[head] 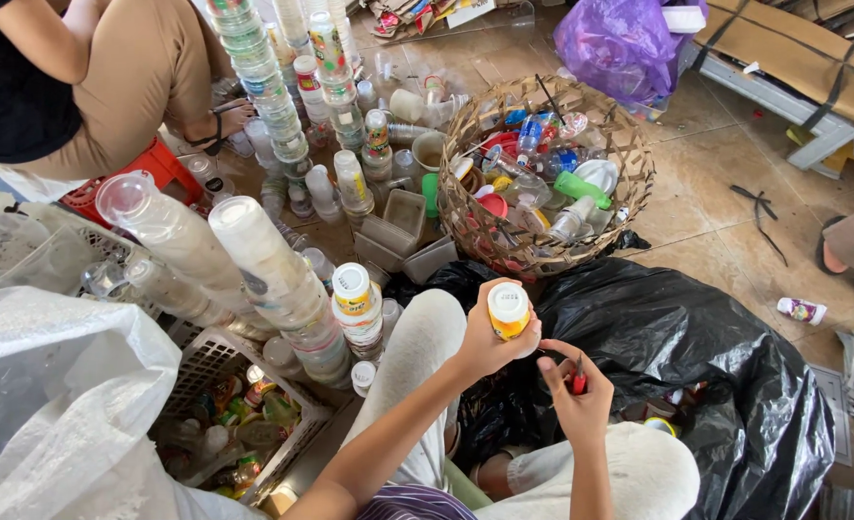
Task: The person sits on the floor surrounded by plastic waste and uses a red utility knife to carefully cut and peel labels off various plastic bottles. They handle several bottles, including a yellow-labeled one and a purple-labeled one, removing the paper wrappers and placing the items into a black trash bag.
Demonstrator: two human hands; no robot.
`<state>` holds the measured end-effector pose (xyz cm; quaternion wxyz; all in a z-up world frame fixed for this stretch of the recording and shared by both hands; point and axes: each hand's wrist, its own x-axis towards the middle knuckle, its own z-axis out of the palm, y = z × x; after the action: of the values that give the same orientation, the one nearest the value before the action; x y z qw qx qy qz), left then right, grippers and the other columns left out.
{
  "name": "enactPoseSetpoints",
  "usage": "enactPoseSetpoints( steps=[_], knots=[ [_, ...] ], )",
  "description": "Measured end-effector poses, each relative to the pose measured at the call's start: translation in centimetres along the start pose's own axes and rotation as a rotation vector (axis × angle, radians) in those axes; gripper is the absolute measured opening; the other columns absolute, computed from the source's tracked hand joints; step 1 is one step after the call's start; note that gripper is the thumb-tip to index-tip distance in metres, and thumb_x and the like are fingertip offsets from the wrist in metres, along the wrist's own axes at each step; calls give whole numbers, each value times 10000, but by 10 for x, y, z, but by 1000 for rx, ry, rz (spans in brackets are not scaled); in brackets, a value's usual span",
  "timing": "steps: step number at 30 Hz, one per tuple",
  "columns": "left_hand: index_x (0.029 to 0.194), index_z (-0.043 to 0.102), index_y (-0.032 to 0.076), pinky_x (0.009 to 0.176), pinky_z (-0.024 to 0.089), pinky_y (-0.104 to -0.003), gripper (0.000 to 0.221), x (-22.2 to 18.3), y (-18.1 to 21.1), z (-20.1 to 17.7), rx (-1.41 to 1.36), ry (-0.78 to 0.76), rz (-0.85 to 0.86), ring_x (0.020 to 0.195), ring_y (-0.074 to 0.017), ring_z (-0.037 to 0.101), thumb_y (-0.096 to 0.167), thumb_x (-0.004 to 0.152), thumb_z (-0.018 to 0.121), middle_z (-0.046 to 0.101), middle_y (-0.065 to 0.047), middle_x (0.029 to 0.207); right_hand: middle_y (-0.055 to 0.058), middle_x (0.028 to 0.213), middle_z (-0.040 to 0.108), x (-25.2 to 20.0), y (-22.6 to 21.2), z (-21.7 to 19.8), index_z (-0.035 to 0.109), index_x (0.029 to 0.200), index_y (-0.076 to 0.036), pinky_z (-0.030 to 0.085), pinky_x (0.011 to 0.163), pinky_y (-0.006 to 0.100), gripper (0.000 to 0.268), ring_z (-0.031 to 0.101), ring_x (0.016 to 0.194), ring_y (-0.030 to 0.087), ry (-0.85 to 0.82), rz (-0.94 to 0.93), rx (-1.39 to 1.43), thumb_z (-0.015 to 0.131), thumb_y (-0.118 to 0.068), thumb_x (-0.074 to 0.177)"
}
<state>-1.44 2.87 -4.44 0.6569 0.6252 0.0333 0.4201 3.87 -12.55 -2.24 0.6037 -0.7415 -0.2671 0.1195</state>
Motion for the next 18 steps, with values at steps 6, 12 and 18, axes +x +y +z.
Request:
enactPoseSetpoints(
  steps=[6, 12, 18],
  knots=[
    [1339, 430, 38, 723, 571, -278, 597, -6, 4, 8, 148, -32, 46, 814, -159, 691, 49, 855, 779, 675, -69, 959, 28, 882, 719, -5, 18, 9, 759, 1070, 31, 440, 613, 198, 195, 500, 663, 73, 216, 7, 35, 786, -27, 886],
    [1301, 520, 51, 803, 579, -303, 599, -3, 14, 16, 317, -74, 26, 922, -219, 712, 201, 800, 813, 673, -112, 1149, 69, 966, 724, -2, 4, -8, 706, 1166, 45, 430, 619, 186, 278, 491, 675, 73, 113, -57, 95, 744, 33, 890],
    [1349, 493, 62, 723, 567, -337, 651, 27, 40, 23, 450, -222, -69, 849, -291, 745, 281, 801, 767, 740, -123, 1049, 26, 957, 687, 0, 14, -13, 667, 1097, 13, 387, 596, 189, 198, 458, 635, 63, 132, -147, 79, 739, 21, 913]
  ],
)
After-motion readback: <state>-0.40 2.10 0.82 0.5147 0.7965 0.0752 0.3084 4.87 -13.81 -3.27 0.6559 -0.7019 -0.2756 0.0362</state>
